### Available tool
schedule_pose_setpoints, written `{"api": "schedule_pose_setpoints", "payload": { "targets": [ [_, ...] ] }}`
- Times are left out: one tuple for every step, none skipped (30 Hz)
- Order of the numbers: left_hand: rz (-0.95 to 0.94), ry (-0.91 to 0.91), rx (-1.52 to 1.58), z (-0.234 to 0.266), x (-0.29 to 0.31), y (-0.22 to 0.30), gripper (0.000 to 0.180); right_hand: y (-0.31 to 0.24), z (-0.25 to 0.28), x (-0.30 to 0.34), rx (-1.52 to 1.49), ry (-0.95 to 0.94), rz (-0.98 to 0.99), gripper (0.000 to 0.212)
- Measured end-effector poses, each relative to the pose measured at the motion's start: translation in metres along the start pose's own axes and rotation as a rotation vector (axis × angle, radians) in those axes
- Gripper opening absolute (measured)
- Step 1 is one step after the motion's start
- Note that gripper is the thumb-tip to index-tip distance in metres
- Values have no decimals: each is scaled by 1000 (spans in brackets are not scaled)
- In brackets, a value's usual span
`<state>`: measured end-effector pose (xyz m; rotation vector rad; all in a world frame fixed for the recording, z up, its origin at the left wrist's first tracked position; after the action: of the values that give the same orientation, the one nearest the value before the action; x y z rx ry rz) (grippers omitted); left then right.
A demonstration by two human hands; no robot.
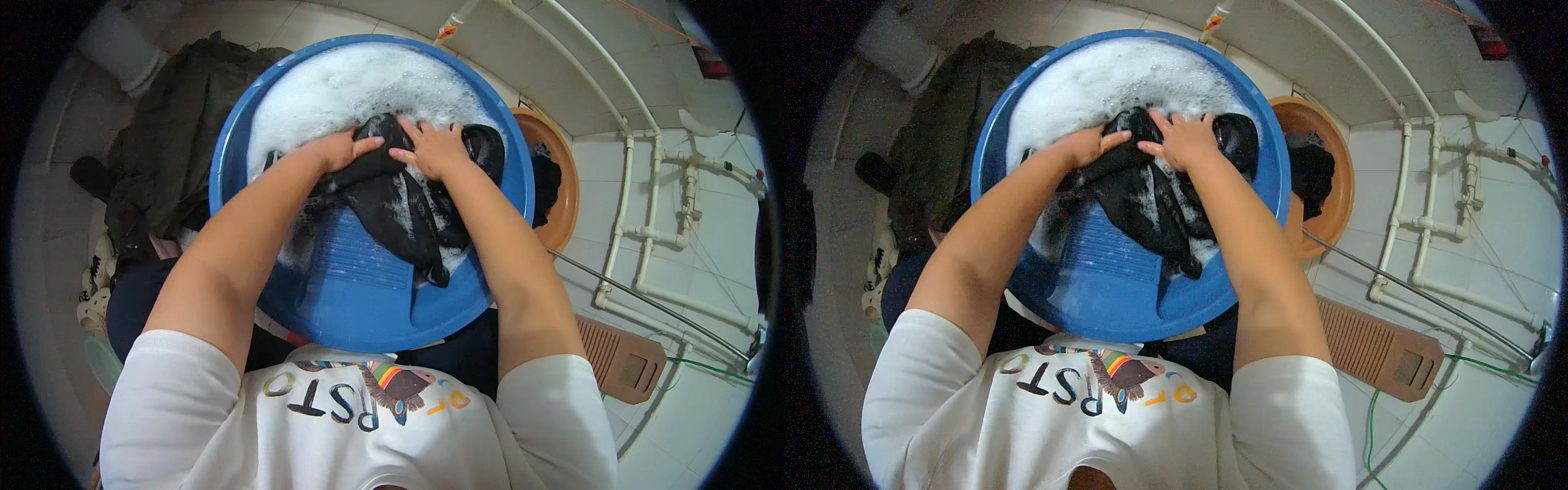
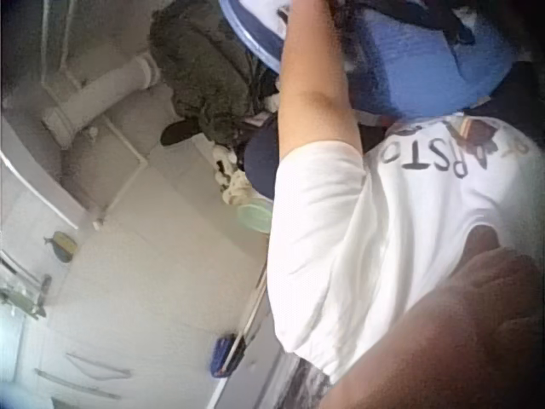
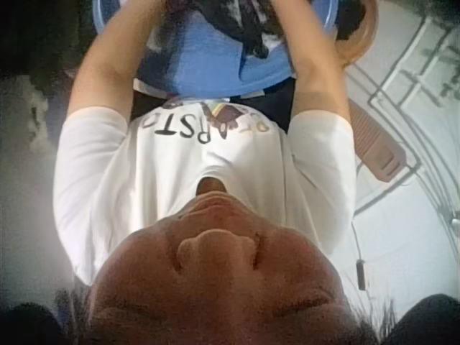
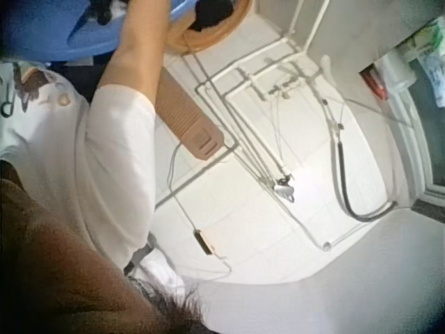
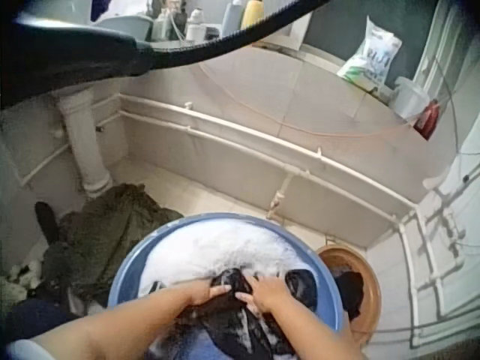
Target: The person hand-washes dark-colored clothes in a blue basin filled with soapy water. They scrub and wring the garments by hand, then transfer them to a second basin before picking up a grey garment to continue washing.
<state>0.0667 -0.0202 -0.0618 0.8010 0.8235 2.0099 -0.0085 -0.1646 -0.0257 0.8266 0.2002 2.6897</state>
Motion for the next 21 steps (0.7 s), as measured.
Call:
{"api": "schedule_pose_setpoints", "payload": {
  "targets": [
    [235,-254,170,-8,-4,-11,79,-4,4,1,-11,-46,33,67],
    [309,-222,408,-21,-10,-25,74,0,-8,-15,39,-25,23,57],
    [381,-214,546,-25,-11,-31,72,-2,-9,-25,88,-6,13,48],
    [430,-205,602,-23,-11,-39,71,-2,-13,-27,171,17,63,39],
    [470,-196,640,-22,-10,-47,70,-4,-17,-30,255,43,115,31],
    [495,-184,662,-19,-9,-51,70,-1,-27,-39,233,31,88,31],
    [513,-174,681,-18,-6,-55,69,1,-39,-55,213,19,62,30],
    [513,-160,685,-16,-2,-56,69,-1,-32,-56,194,17,36,30],
    [510,-160,698,-15,-1,-56,69,2,-30,-56,205,-146,52,27],
    [483,-165,703,-11,-3,-49,69,5,-24,-59,102,-71,-27,25],
    [443,-174,699,-8,-4,-39,70,7,-24,-65,-3,4,-104,23],
    [388,-193,683,-3,-6,-27,70,11,-26,-74,-109,82,-178,21],
    [324,-210,659,1,-6,-13,71,18,-26,-73,-413,105,-301,29],
    [245,-226,610,6,-4,0,72,25,-25,-71,-731,170,-405,40],
    [151,-224,506,12,0,8,74,18,-4,-45,-689,248,-388,46],
    [36,-197,350,16,2,17,75,15,12,-20,-647,333,-378,51],
    [-103,-146,123,21,2,24,82,14,14,-4,-597,405,-302,54],
    [-65,-54,-140,19,7,23,83,9,19,13,-545,477,-210,57],
    [-40,2,-227,22,16,37,85,4,26,34,-543,425,-164,52],
    [-14,58,-313,23,27,52,87,-4,32,55,-545,523,-102,49],
    [-94,158,-312,24,38,67,80,-14,38,79,-528,568,-37,48]
  ]
}}
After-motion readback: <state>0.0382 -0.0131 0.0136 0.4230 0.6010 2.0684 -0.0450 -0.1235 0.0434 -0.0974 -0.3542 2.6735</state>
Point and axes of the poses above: each hand's wrist, its own x-axis away from the middle knuckle, its own z-axis out of the back of the hand, y = z × x, the point moved 5 cm from there along -x, towards the middle knuckle, and after that the axes turned 11 degrees about -z, right-handed, at the moved point
